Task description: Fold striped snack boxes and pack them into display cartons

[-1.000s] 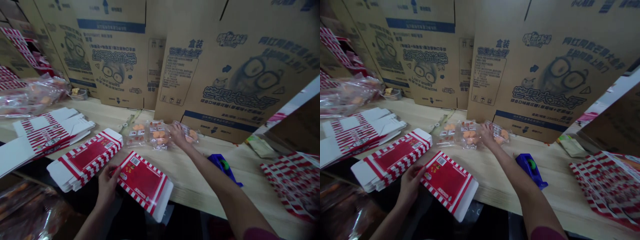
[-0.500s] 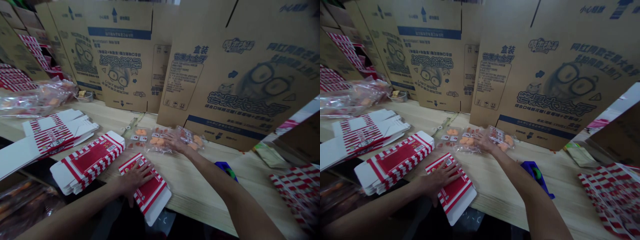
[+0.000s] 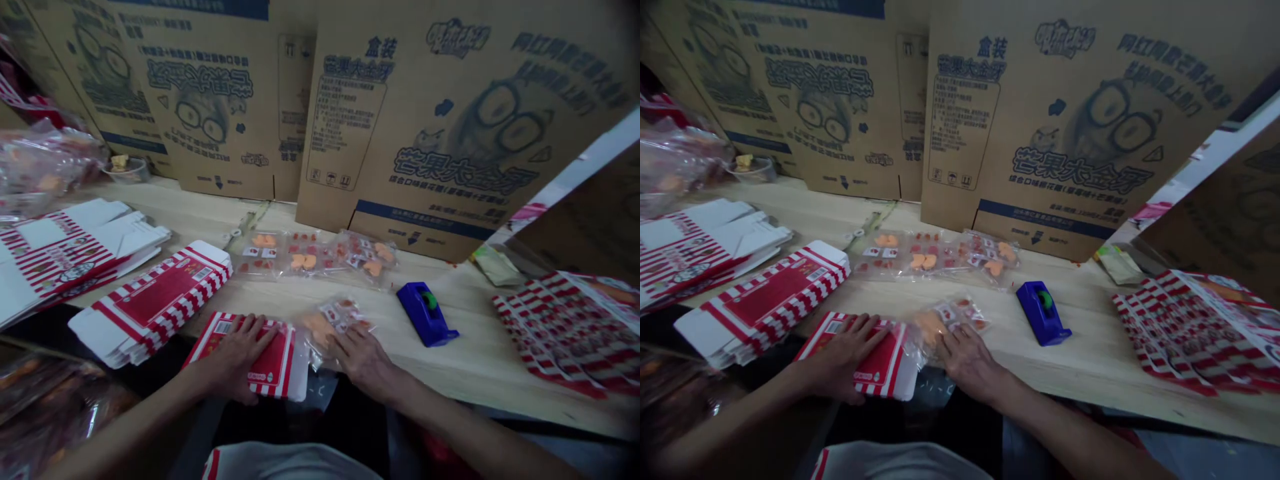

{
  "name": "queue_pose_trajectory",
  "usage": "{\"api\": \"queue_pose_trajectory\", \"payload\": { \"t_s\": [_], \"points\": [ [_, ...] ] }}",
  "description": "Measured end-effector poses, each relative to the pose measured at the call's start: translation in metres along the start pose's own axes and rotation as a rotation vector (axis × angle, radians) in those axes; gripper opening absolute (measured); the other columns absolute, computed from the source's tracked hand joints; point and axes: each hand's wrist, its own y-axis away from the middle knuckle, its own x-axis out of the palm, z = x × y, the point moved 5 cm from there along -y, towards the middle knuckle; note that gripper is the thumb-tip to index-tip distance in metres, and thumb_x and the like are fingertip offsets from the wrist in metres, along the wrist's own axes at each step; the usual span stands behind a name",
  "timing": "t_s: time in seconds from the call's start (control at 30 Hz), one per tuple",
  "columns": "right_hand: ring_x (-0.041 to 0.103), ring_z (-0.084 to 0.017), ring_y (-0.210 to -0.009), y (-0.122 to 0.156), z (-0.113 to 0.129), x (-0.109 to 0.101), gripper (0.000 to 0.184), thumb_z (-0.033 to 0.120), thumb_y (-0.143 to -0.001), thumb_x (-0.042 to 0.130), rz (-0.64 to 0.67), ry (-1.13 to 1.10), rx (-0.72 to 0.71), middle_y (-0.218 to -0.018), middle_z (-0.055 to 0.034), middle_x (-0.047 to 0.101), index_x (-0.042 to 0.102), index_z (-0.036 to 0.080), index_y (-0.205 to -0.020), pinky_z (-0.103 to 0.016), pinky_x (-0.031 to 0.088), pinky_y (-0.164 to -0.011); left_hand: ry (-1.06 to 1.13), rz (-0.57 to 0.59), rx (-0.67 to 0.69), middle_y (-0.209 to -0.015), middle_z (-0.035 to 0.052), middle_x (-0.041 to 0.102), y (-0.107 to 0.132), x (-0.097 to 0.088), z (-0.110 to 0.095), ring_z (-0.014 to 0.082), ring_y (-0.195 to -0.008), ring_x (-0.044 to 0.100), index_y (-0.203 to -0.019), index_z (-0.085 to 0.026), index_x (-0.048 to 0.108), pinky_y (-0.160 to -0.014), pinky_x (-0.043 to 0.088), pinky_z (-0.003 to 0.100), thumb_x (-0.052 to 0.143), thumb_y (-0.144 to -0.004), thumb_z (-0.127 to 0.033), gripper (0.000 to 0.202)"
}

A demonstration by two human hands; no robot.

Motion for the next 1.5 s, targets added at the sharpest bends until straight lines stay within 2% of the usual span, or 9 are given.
{"api": "queue_pose_trajectory", "payload": {
  "t_s": [0.17,0.37,0.5,0.67,0.83,1.0,1.2,1.33,1.5],
  "points": [
    [0.063,-0.02,-0.075,0.006,-0.02,0.031,0.016,0.011,-0.084,0.055,0.299,-0.154,0.239,-0.086,-0.0081,0.068,0.066,0.013,-0.096,-0.031,0.047,-0.07,-0.041,-0.038,-0.088,-0.146,0.0258,0.035,0.004,-0.006,0.002,0.0458,-0.136,0.026,-0.148,-0.012,0.026,-0.111,0.007,0.064,0.075,-0.045,-0.048,0.12],
    [0.06,-0.019,-0.086,-0.025,-0.109,0.036,0.013,0.018,-0.078,0.065,0.043,-0.488,0.623,-0.092,-0.0083,0.066,0.068,0.015,-0.09,-0.027,0.044,-0.075,-0.066,-0.091,-0.122,-0.141,0.0273,0.041,-0.003,-0.01,-0.011,0.0444,-0.13,0.035,-0.146,-0.01,0.03,-0.111,0.009,0.064,0.076,-0.043,-0.054,0.12],
    [0.056,-0.013,-0.062,-0.034,-0.125,0.056,0.009,0.01,-0.073,0.06,0.073,-0.576,0.637,-0.064,0.0,0.062,0.063,0.016,-0.067,-0.022,0.04,-0.06,-0.081,-0.142,-0.119,-0.139,0.0278,0.042,-0.007,-0.007,-0.017,0.0455,-0.129,0.035,-0.145,-0.01,0.031,-0.11,0.009,0.065,0.078,-0.039,-0.059,0.126],
    [0.056,-0.015,-0.069,-0.021,-0.144,0.033,0.013,0.013,-0.082,0.047,-0.094,-0.578,0.693,-0.075,-0.0028,0.064,0.059,0.016,-0.08,-0.024,0.04,-0.064,-0.093,-0.187,-0.158,-0.136,0.0289,0.043,-0.011,-0.006,-0.02,0.0447,-0.126,0.037,-0.144,-0.009,0.033,-0.108,0.01,0.065,0.077,-0.041,-0.06,0.124],
    [0.056,-0.016,-0.07,-0.011,-0.128,0.021,0.023,0.015,-0.084,0.044,-0.119,-0.621,0.695,-0.081,-0.0033,0.063,0.062,0.016,-0.099,-0.025,0.042,-0.066,-0.085,-0.308,-0.245,-0.133,0.0287,0.043,-0.029,-0.015,-0.031,0.0446,-0.123,0.037,-0.144,-0.008,0.033,-0.106,0.013,0.066,0.076,-0.044,-0.058,0.12],
    [0.056,-0.018,-0.091,-0.011,-0.087,0.03,0.039,0.025,-0.095,0.039,0.099,-0.65,0.51,-0.095,-0.0051,0.058,0.056,0.028,-0.13,-0.036,0.041,-0.09,-0.09,-0.403,-0.286,-0.134,0.0291,0.04,-0.046,-0.024,-0.044,0.0453,-0.123,0.035,-0.143,-0.007,0.033,-0.105,0.013,0.067,0.077,-0.045,-0.053,0.117],
    [0.048,-0.024,-0.117,-0.018,-0.069,0.044,0.028,0.03,-0.09,0.052,0.199,-0.638,0.527,-0.117,-0.0044,0.058,0.067,0.036,-0.113,-0.064,0.003,-0.108,-0.072,-0.329,-0.175,-0.137,0.027,0.039,-0.059,-0.018,-0.049,0.0451,-0.127,0.032,-0.146,-0.012,0.029,-0.107,0.007,0.067,0.081,-0.038,-0.052,0.127],
    [0.044,-0.028,-0.127,-0.006,-0.078,0.052,0.032,0.025,-0.09,0.044,0.095,-0.641,0.654,-0.13,-0.0118,0.056,0.068,0.024,-0.111,-0.063,0.014,-0.108,-0.023,-0.197,-0.115,-0.14,0.026,0.039,-0.062,-0.013,-0.046,0.0447,-0.13,0.031,-0.146,-0.016,0.03,-0.108,0.006,0.067,0.079,-0.038,-0.063,0.127],
    [0.057,-0.034,-0.113,0.08,-0.111,0.035,0.054,0.041,-0.085,0.049,-0.228,-0.386,1.079,-0.113,-0.0231,0.065,0.055,0.006,-0.127,-0.052,0.039,-0.099,0.011,-0.148,-0.125,-0.146,0.0273,0.033,-0.057,-0.011,-0.037,0.0457,-0.135,0.027,-0.148,-0.017,0.026,-0.107,0.007,0.068,0.074,-0.041,-0.071,0.128]
  ]
}}
